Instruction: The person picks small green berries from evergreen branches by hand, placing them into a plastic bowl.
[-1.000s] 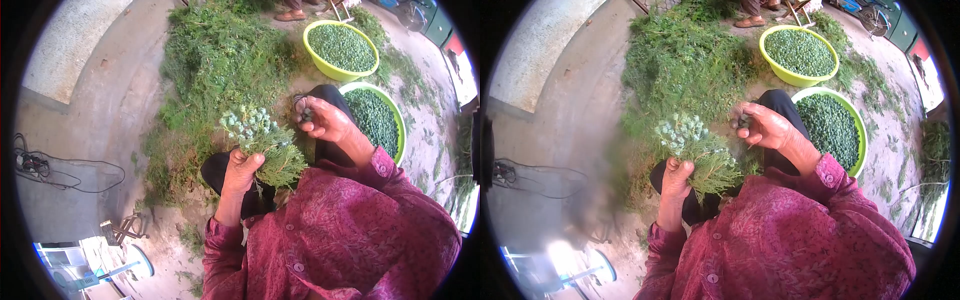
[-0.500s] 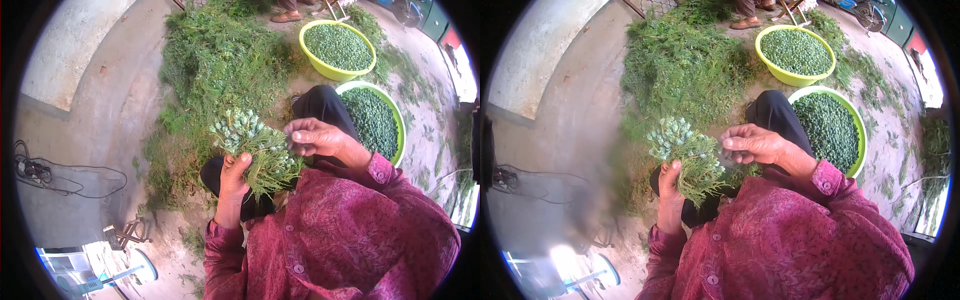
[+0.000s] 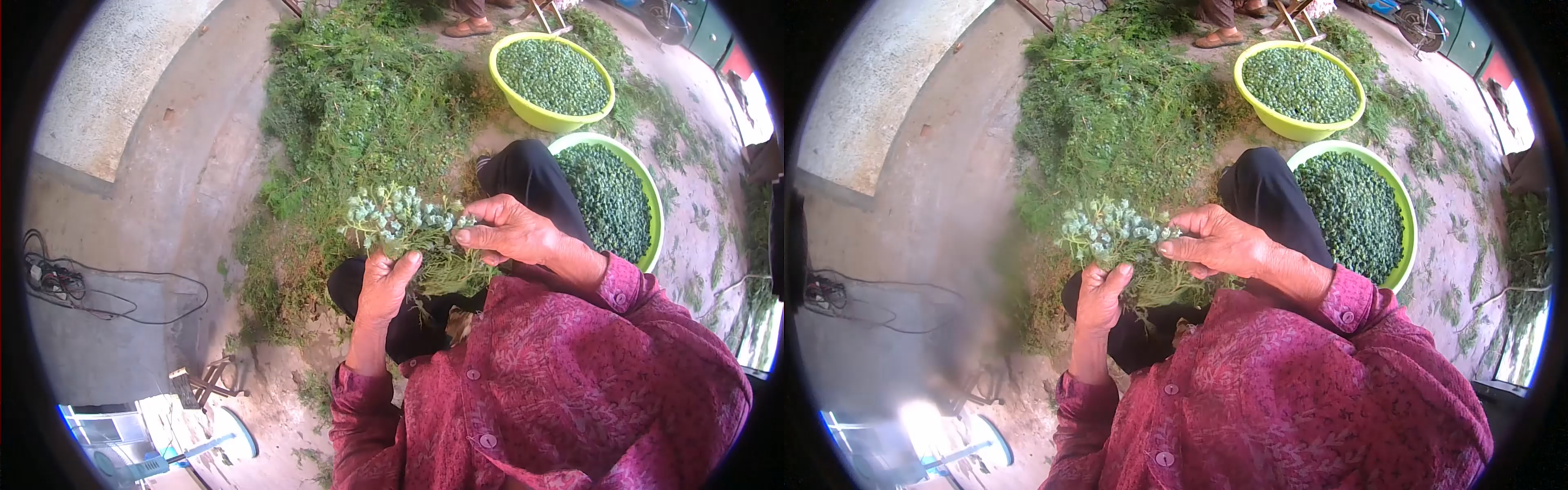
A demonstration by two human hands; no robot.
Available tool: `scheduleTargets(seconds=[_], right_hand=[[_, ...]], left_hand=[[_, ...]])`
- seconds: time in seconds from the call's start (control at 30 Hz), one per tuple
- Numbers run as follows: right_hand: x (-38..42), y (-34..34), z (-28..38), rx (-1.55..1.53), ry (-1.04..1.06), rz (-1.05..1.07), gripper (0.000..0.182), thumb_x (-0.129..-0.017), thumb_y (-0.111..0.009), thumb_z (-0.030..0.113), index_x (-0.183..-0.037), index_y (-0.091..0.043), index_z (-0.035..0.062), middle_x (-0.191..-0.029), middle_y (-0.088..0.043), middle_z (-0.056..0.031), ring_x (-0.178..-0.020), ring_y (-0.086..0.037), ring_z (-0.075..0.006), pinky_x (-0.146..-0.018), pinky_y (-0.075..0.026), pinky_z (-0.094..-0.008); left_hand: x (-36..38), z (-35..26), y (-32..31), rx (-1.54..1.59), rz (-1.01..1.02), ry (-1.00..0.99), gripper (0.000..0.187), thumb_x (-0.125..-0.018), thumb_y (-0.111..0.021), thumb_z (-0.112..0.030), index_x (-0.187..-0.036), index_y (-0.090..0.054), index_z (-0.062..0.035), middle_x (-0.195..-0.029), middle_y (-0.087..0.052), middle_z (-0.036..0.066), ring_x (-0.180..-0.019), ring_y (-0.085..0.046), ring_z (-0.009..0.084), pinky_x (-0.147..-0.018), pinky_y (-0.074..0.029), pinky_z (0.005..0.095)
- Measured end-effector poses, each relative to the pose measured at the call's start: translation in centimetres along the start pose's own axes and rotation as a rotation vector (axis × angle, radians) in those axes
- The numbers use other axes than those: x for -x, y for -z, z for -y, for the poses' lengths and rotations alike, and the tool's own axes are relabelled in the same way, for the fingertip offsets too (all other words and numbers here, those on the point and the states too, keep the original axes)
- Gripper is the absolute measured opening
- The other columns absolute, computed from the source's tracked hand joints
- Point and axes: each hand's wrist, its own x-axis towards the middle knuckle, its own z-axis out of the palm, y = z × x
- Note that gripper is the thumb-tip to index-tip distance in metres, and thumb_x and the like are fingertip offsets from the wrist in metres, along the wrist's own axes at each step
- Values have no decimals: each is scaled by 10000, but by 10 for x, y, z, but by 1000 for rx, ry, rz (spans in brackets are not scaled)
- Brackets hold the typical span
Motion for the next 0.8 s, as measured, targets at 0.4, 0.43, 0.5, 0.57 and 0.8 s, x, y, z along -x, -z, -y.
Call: scheduleTargets(seconds=[0.4,0.43,0.5,0.57,0.8], right_hand=[[14,46,-13,-316,-46,78,84,-840,-502,40,-891,-554,-1,-806,-591,-80,-538,-531,-108,-339,-303,-164],[13,39,-13,-389,-33,145,110,-833,-517,35,-932,-541,-7,-842,-595,-89,-561,-549,-113,-343,-309,-158],[7,26,-23,-497,-84,271,148,-837,-551,77,-964,-523,5,-914,-595,-103,-636,-572,-130,-358,-317,-144],[0,17,-34,-594,-120,339,150,-843,-554,102,-960,-522,15,-941,-587,-115,-638,-573,-135,-368,-327,-142],[-9,-23,-21,-485,-185,293,303,-789,-649,207,-997,-509,36,-779,-543,-25,-587,-521,-72,-399,-322,-156]], left_hand=[[12,-8,23,233,-456,32,287,-727,-665,-123,-785,-384,-132,-777,-595,96,-588,-606,188,-397,-500,280],[7,-7,22,209,-468,-29,283,-728,-665,-124,-775,-386,-133,-774,-593,96,-584,-607,189,-386,-497,281],[11,-10,15,315,-474,39,277,-732,-662,-117,-762,-387,-134,-774,-594,95,-587,-607,195,-392,-501,289],[12,-11,16,297,-401,79,269,-737,-657,-118,-755,-389,-131,-775,-593,94,-602,-610,203,-407,-512,306],[9,-13,7,249,-282,-29,109,-788,-615,-62,-807,-508,-62,-789,-597,44,-678,-560,98,-632,-476,243]])
